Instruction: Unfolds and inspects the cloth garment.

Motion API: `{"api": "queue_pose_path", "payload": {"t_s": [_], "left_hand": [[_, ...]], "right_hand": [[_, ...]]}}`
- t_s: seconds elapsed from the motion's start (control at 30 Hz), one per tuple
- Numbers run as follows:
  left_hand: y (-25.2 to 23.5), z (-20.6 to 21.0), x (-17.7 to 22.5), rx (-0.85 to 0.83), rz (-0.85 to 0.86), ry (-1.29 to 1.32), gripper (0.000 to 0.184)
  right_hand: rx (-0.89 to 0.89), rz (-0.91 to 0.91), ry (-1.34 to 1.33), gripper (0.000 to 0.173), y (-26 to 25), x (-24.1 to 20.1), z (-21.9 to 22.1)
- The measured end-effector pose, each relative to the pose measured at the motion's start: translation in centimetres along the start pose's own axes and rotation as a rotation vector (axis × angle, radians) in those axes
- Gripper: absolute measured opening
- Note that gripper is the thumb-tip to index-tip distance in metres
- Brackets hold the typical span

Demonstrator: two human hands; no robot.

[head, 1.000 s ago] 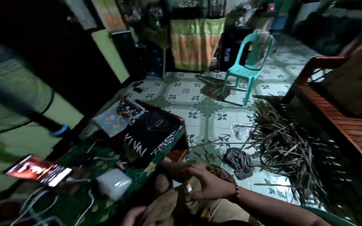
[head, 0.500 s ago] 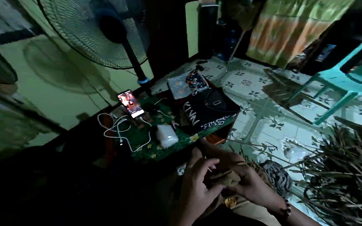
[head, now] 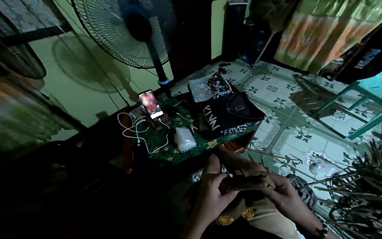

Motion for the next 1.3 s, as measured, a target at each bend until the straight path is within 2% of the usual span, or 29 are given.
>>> {"api": "queue_pose_path", "payload": {"t_s": [0.27, 0.47, 0.63, 0.83, 0.93, 1.07, 1.2, 1.23, 1.3], "left_hand": [[-0.2, -0.7, 0.1, 0.056, 0.016, 0.169, 0.015], [0.1, 0.1, 1.7, -0.168, 0.092, 0.305, 0.032], [0.0, 0.7, 1.8, -0.161, -0.083, 0.433, 0.037], [-0.8, 1.8, 3.4, -0.255, 0.074, 0.495, 0.034], [-1.2, 1.9, 4.1, -0.239, 0.137, 0.464, 0.030], [-1.8, 1.7, 4.7, -0.124, 0.134, 0.337, 0.015], [-2.4, 0.5, 5.3, -0.077, 0.062, 0.359, 0.015], [-2.5, 0.2, 5.6, -0.084, 0.055, 0.365, 0.014], [-2.5, 0.0, 6.2, -0.096, 0.066, 0.364, 0.013]], "right_hand": [[0.087, 0.079, -0.006, 0.014, 0.7, 0.2, -0.8], [0.049, 0.014, -0.049, 0.019, 0.9, 0.2, -0.5], [0.045, -0.040, -0.072, 0.026, 0.8, 0.1, -0.8], [0.107, 0.038, -0.084, 0.033, 0.6, 0.5, -1.5], [0.121, 0.045, -0.076, 0.026, 0.6, 0.5, -1.5], [0.064, 0.008, -0.078, 0.030, 0.2, 0.1, -1.2], [-0.097, 0.000, -0.023, 0.027, -0.3, -0.3, -1.3], [-0.146, -0.004, -0.013, 0.032, -0.5, -0.4, -1.3], [-0.217, -0.020, -0.014, 0.052, -0.9, -0.8, -1.5]]}}
Point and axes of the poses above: each hand's wrist, its own y-axis away from the middle knuckle, its own z-axis out of the palm, x = y × z, the point moved 6 cm from there along -y, towards the middle knuckle, and after that the axes turned 15 degrees about -z, right-handed, at the moved point
